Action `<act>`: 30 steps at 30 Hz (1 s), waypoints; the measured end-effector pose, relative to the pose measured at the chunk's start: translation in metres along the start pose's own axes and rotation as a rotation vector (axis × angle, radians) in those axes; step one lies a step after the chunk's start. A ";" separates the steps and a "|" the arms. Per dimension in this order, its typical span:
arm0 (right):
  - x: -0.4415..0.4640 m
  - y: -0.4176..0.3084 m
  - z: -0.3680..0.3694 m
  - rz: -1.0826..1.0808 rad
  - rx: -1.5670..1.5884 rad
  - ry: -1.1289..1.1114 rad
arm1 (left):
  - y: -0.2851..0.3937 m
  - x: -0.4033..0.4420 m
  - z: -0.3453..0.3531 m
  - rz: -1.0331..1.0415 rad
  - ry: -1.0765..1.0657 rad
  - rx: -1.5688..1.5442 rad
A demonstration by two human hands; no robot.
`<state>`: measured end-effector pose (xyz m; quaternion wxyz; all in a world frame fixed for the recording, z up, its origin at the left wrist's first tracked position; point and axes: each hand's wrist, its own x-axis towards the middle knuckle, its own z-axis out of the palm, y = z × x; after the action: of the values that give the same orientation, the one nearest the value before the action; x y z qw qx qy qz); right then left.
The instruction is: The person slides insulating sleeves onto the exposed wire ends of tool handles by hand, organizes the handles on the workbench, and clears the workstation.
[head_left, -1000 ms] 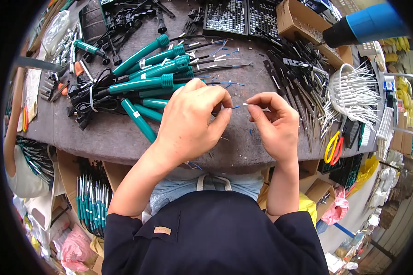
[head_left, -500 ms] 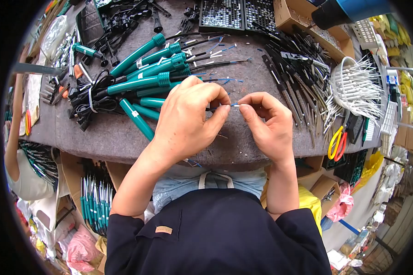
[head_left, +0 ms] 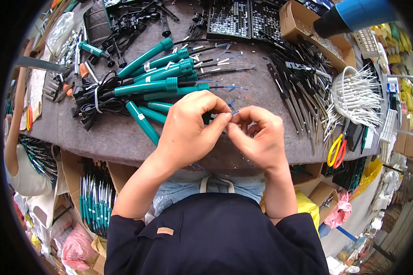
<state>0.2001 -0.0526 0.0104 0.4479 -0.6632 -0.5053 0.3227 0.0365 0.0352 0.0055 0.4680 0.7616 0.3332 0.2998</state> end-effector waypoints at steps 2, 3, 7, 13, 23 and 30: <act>-0.002 0.003 0.011 -0.022 -0.081 0.005 | 0.001 -0.001 0.001 0.014 0.021 -0.007; -0.003 0.008 0.018 -0.036 -0.086 0.028 | 0.001 -0.001 0.000 0.023 0.026 -0.002; 0.006 0.002 0.013 0.002 -0.145 -0.074 | -0.001 -0.004 -0.001 0.042 0.047 -0.018; 0.065 0.010 -0.019 -0.085 -0.244 0.006 | -0.001 -0.012 -0.004 0.121 0.024 0.016; 0.105 0.037 0.008 -0.283 -0.584 0.028 | -0.001 -0.021 -0.004 0.134 0.015 0.035; 0.094 0.030 0.009 -0.409 -0.614 -0.007 | 0.000 -0.017 -0.003 0.089 0.046 0.062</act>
<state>0.2302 0.0373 -0.0187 0.2815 -0.6509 -0.7023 0.0622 0.0237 0.0230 0.0040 0.4224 0.7828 0.3189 0.3275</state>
